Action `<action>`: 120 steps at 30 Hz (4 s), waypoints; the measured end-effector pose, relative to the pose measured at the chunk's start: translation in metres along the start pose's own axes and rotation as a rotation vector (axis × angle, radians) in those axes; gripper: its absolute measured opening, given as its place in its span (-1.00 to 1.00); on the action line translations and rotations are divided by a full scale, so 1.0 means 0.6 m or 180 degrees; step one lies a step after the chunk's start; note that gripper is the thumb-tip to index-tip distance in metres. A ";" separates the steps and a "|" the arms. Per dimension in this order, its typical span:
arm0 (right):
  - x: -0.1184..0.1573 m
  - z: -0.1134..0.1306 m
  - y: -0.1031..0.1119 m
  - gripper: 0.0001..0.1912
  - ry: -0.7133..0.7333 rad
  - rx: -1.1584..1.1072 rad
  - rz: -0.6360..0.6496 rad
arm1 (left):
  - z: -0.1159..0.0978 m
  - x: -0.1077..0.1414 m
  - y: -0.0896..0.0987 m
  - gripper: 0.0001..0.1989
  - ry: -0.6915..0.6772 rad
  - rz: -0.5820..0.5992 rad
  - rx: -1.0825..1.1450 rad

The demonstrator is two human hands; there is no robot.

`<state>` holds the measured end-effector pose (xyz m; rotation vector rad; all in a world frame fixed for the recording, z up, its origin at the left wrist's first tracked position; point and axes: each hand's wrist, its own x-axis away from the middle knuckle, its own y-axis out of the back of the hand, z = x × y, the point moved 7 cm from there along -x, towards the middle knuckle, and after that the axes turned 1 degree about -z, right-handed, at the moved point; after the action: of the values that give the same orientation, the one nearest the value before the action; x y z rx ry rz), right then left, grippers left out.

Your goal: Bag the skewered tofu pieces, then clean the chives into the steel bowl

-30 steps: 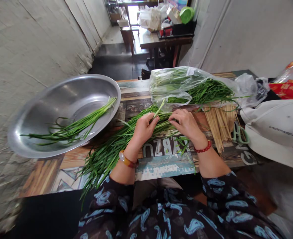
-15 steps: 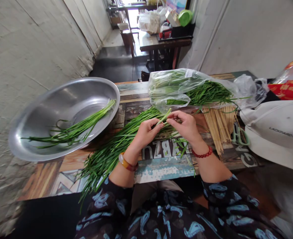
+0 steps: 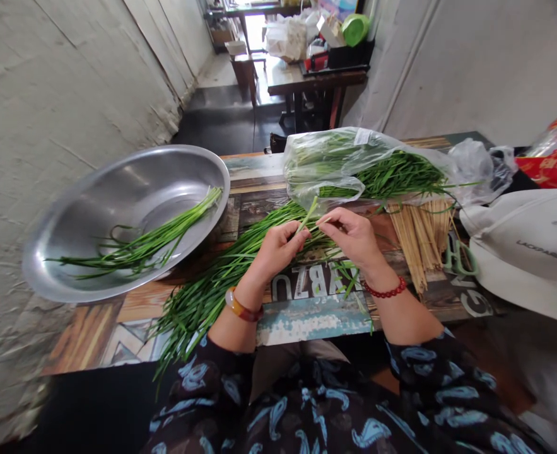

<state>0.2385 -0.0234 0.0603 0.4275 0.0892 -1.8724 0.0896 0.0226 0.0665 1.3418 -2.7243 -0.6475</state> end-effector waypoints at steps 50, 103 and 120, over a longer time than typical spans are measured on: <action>-0.006 -0.040 0.034 -0.71 -0.0267 -0.0568 -0.0469 | 0.007 0.009 0.073 -0.82 0.0165 -0.1175 0.0669; 0.073 0.036 0.072 -0.83 0.0393 0.1525 0.0338 | -0.115 0.163 0.071 -0.81 -0.0242 -0.1036 -0.1645; 0.136 0.177 -0.032 -0.83 0.1915 0.1843 0.0696 | -0.124 0.185 0.052 -0.88 -0.0621 -0.0829 -0.1293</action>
<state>0.1716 -0.1190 0.1287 1.3371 -0.0994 -1.4775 0.0123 -0.0716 0.1295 1.5989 -2.3728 -1.3307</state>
